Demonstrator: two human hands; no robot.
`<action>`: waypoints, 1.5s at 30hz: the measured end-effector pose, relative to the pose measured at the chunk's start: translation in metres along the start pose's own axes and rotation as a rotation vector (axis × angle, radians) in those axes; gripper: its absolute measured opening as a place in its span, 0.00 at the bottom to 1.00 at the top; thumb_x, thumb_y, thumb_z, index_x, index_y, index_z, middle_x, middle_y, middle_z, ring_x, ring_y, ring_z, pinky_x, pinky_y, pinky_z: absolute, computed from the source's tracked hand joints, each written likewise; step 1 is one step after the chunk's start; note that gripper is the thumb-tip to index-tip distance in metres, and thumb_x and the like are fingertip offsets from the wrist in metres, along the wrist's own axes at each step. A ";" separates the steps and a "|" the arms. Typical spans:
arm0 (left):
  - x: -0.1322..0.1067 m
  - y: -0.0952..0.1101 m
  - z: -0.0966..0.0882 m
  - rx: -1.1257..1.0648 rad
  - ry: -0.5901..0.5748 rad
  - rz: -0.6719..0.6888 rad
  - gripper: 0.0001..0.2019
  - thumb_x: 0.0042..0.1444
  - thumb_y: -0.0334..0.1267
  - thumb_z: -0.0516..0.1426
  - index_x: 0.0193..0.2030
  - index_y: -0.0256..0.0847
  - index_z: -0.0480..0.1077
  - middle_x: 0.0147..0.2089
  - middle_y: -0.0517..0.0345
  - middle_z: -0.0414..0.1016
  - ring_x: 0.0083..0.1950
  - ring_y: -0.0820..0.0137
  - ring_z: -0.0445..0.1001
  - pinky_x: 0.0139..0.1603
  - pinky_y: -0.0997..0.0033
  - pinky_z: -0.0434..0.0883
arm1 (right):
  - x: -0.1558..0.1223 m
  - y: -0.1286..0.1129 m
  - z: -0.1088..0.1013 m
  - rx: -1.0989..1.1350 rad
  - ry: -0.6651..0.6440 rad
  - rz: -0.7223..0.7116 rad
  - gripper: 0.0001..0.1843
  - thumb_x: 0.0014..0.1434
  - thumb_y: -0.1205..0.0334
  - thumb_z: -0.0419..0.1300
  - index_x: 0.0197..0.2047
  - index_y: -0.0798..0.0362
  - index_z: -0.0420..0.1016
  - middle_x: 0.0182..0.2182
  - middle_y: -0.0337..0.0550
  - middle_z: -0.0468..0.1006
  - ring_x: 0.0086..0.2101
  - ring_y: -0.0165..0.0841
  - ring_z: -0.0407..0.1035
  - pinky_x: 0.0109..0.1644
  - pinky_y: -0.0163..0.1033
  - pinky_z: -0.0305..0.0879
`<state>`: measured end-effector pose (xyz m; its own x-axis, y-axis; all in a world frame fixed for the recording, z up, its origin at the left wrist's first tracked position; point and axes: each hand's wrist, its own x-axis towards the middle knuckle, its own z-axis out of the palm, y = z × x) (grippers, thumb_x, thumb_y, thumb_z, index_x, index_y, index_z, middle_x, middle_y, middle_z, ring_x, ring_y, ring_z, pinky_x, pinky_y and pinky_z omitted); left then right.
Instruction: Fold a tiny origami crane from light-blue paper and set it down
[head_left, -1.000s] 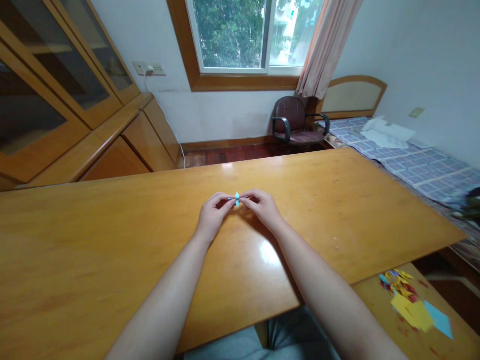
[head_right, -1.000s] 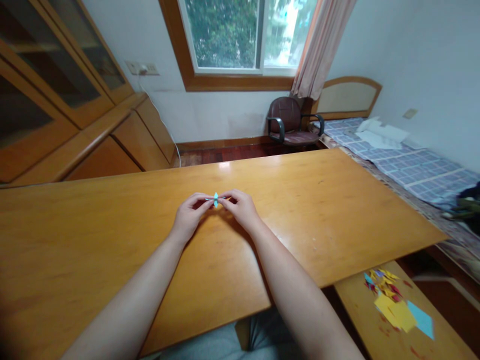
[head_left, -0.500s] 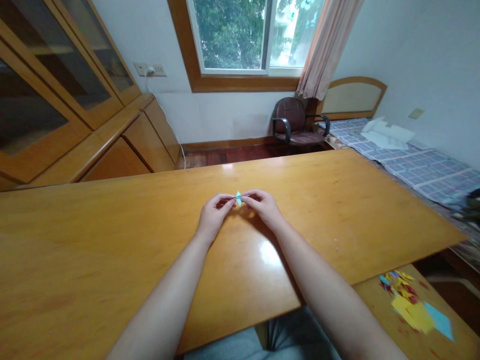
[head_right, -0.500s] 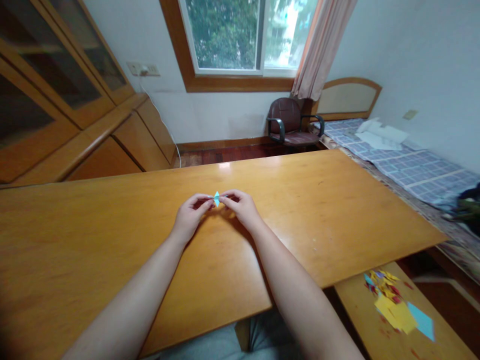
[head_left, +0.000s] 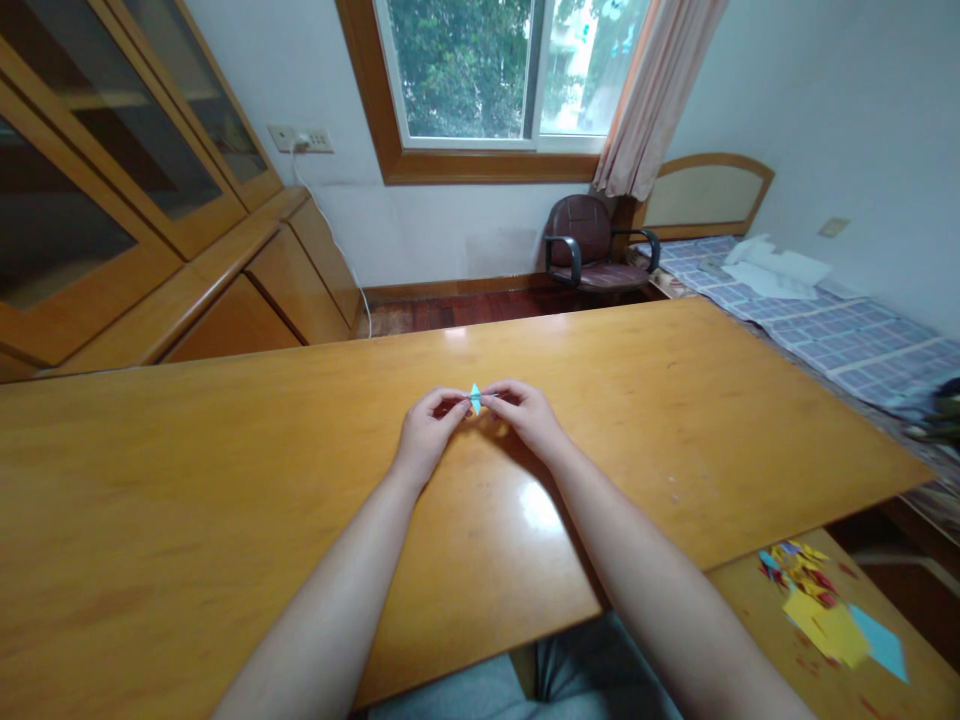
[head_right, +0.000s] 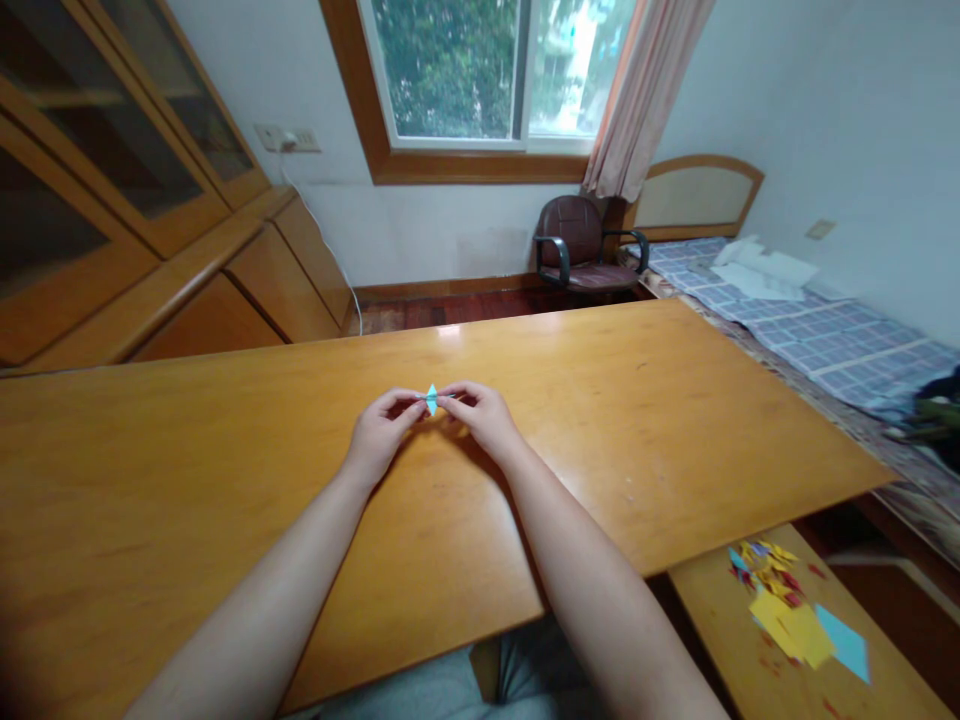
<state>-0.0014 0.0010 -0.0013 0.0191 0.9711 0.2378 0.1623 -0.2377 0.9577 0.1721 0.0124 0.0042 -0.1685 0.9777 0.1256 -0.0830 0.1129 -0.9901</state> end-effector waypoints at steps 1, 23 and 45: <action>0.000 0.000 0.000 0.001 0.000 0.001 0.10 0.53 0.44 0.61 0.36 0.39 0.75 0.35 0.56 0.78 0.36 0.68 0.77 0.42 0.69 0.73 | 0.000 0.000 0.000 -0.008 -0.002 0.001 0.14 0.49 0.53 0.67 0.35 0.55 0.79 0.27 0.40 0.79 0.25 0.28 0.69 0.29 0.32 0.65; 0.001 -0.003 -0.001 0.024 0.000 0.000 0.11 0.53 0.44 0.61 0.36 0.39 0.76 0.34 0.56 0.79 0.36 0.68 0.76 0.42 0.69 0.72 | 0.000 0.005 0.000 -0.088 -0.007 -0.056 0.14 0.51 0.53 0.66 0.36 0.54 0.79 0.28 0.41 0.79 0.24 0.29 0.70 0.28 0.32 0.66; 0.001 0.000 0.000 -0.036 -0.009 -0.024 0.09 0.51 0.42 0.62 0.33 0.38 0.74 0.31 0.58 0.77 0.34 0.70 0.75 0.41 0.70 0.71 | 0.000 0.005 0.000 -0.148 -0.006 -0.145 0.11 0.54 0.56 0.65 0.35 0.54 0.80 0.30 0.41 0.80 0.25 0.28 0.69 0.31 0.32 0.65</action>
<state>-0.0017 0.0016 -0.0011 0.0244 0.9766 0.2139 0.1270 -0.2152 0.9683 0.1717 0.0135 -0.0011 -0.1710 0.9482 0.2676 0.0387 0.2779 -0.9598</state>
